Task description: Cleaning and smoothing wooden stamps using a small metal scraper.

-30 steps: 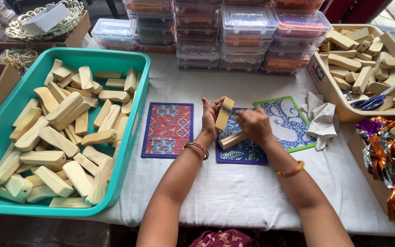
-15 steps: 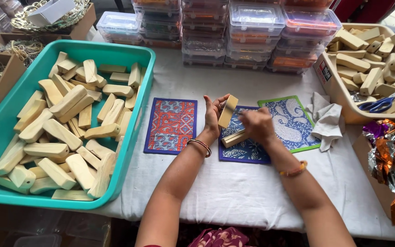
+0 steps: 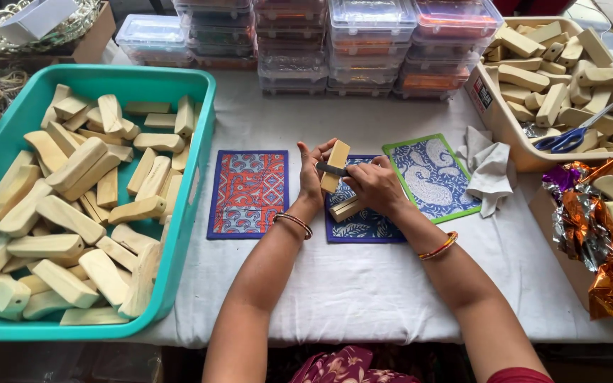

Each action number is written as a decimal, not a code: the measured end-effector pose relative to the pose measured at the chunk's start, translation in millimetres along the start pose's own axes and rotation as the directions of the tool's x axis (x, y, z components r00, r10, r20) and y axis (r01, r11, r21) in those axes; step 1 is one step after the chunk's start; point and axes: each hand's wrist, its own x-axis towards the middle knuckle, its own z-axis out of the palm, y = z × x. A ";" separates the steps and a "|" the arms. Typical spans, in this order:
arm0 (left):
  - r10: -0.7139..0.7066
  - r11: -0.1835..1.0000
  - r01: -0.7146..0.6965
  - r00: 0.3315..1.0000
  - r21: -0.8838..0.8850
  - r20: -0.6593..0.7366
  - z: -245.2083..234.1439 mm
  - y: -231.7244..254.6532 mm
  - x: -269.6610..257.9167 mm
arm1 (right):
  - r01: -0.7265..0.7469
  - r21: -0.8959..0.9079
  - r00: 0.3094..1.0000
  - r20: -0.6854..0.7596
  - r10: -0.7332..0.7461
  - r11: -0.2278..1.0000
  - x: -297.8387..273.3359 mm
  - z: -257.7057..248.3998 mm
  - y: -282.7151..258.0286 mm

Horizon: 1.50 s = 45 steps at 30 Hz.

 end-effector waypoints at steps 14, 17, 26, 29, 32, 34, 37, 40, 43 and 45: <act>-0.033 0.999 0.035 0.997 0.027 -0.073 4.7 7.5 -6.6 | -0.024 0.004 0.995 -0.096 0.025 1.000 -5.7 3.6 20.1; -0.030 0.999 0.031 0.998 0.015 -0.060 7.9 10.4 -3.7 | -0.078 0.014 0.991 -0.107 0.079 0.997 -7.2 6.8 24.6; -0.058 0.997 0.063 0.994 0.047 -0.095 8.3 4.3 -14.4 | -0.209 0.201 0.974 -0.045 0.223 0.957 -19.5 8.0 21.1; -0.056 0.986 0.069 0.995 0.153 -0.087 6.3 2.8 -13.5 | -0.238 0.266 0.967 -0.027 0.255 0.934 -16.8 7.4 23.8; -0.039 0.970 0.052 0.997 0.236 -0.063 8.8 8.8 -17.4 | -0.293 0.306 0.953 0.017 0.302 0.906 -16.5 8.2 25.3; -0.031 0.962 0.040 0.999 0.269 -0.038 11.6 12.7 -17.2 | -0.323 0.301 0.944 0.038 0.328 0.897 -15.4 9.8 25.9; -0.033 0.963 0.036 0.999 0.268 -0.017 13.5 6.7 -16.4 | -0.334 0.288 0.942 0.076 0.326 0.897 -16.4 10.2 26.4; 0.001 0.972 0.007 0.999 0.233 -0.033 8.5 0.4 -8.4 | -0.276 0.267 0.961 0.062 0.270 0.923 -14.9 15.5 31.3; -0.032 0.988 0.035 0.999 0.153 -0.027 1.3 1.1 -1.7 | -0.148 0.199 0.981 -0.098 0.169 0.969 -11.9 18.1 30.5; -0.060 0.994 0.060 0.998 0.094 0.004 -1.5 -1.5 2.3 | -0.061 0.129 0.989 -0.128 0.078 0.990 -7.6 4.1 22.5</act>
